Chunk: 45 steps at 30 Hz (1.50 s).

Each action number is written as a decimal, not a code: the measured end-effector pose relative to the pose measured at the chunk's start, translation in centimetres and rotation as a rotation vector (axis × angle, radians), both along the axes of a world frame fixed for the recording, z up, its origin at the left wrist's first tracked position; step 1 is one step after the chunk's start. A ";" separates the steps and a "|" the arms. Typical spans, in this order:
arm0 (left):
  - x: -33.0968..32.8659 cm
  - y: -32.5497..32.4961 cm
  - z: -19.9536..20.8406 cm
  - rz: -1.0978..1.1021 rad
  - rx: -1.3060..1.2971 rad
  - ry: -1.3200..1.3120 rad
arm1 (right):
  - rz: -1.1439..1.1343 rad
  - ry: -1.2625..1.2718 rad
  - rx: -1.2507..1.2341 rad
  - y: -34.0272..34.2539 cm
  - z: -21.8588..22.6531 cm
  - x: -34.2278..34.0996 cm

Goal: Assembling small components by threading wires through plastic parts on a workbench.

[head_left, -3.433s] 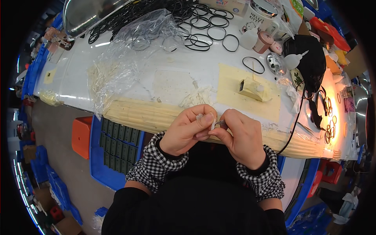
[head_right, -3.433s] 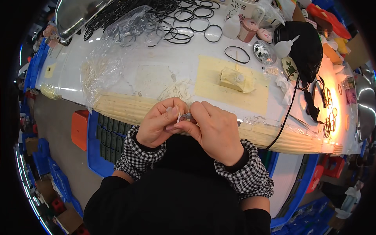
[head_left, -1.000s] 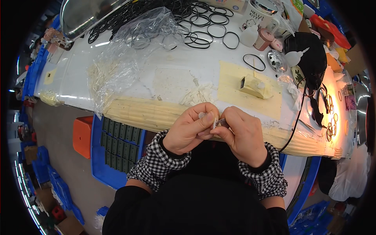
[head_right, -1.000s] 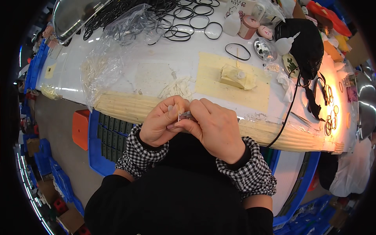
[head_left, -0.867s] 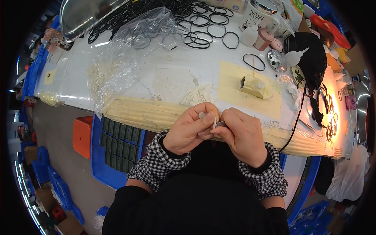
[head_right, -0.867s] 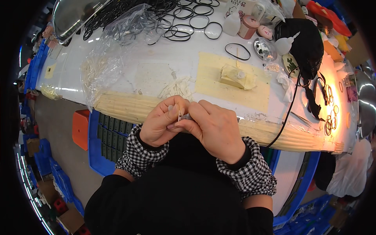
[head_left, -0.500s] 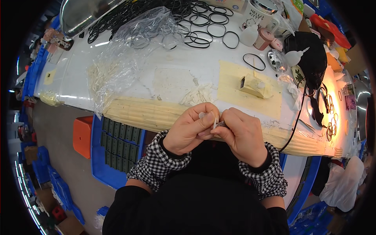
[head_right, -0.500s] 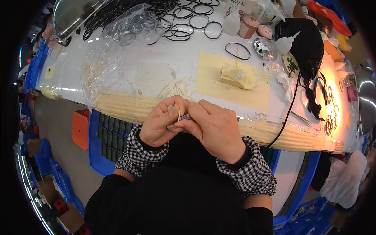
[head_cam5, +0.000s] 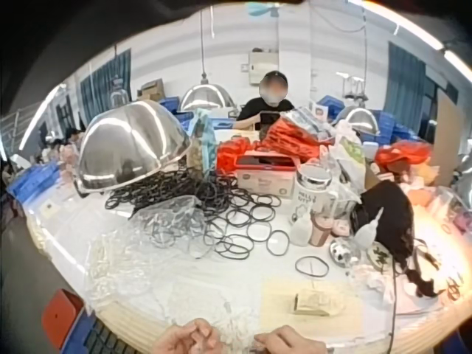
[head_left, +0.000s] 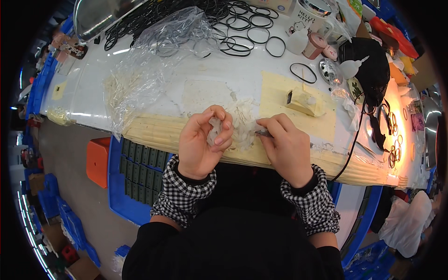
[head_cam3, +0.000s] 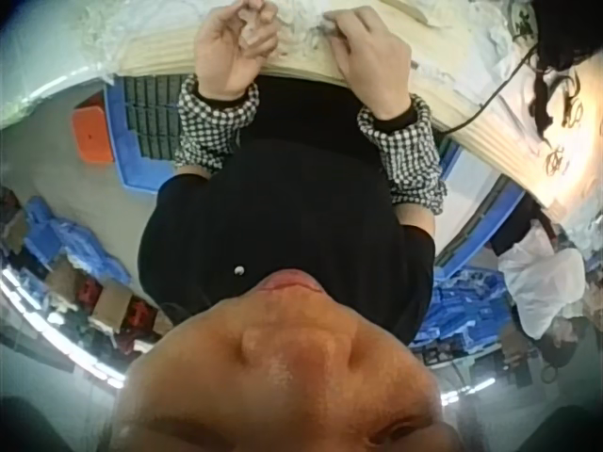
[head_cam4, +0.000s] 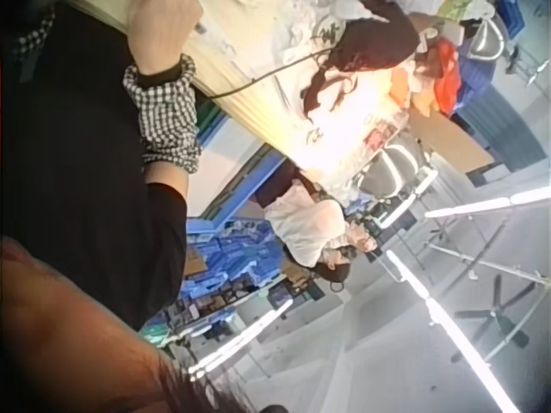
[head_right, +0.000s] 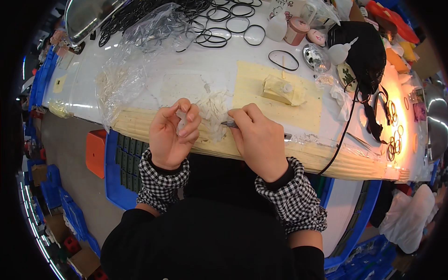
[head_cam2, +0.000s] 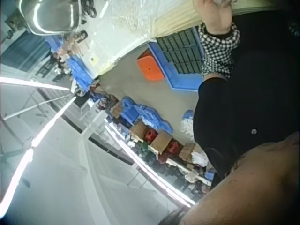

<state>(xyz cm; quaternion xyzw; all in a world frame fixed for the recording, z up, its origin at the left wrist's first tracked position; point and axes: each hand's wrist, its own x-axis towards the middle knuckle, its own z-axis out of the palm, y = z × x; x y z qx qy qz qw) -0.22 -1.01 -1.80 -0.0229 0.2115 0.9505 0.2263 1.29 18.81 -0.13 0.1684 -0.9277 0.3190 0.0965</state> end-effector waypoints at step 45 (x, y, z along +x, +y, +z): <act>1.6 3.8 1.3 -0.039 -0.207 0.048 | 0.059 0.215 -0.399 -1.4 2.4 1.4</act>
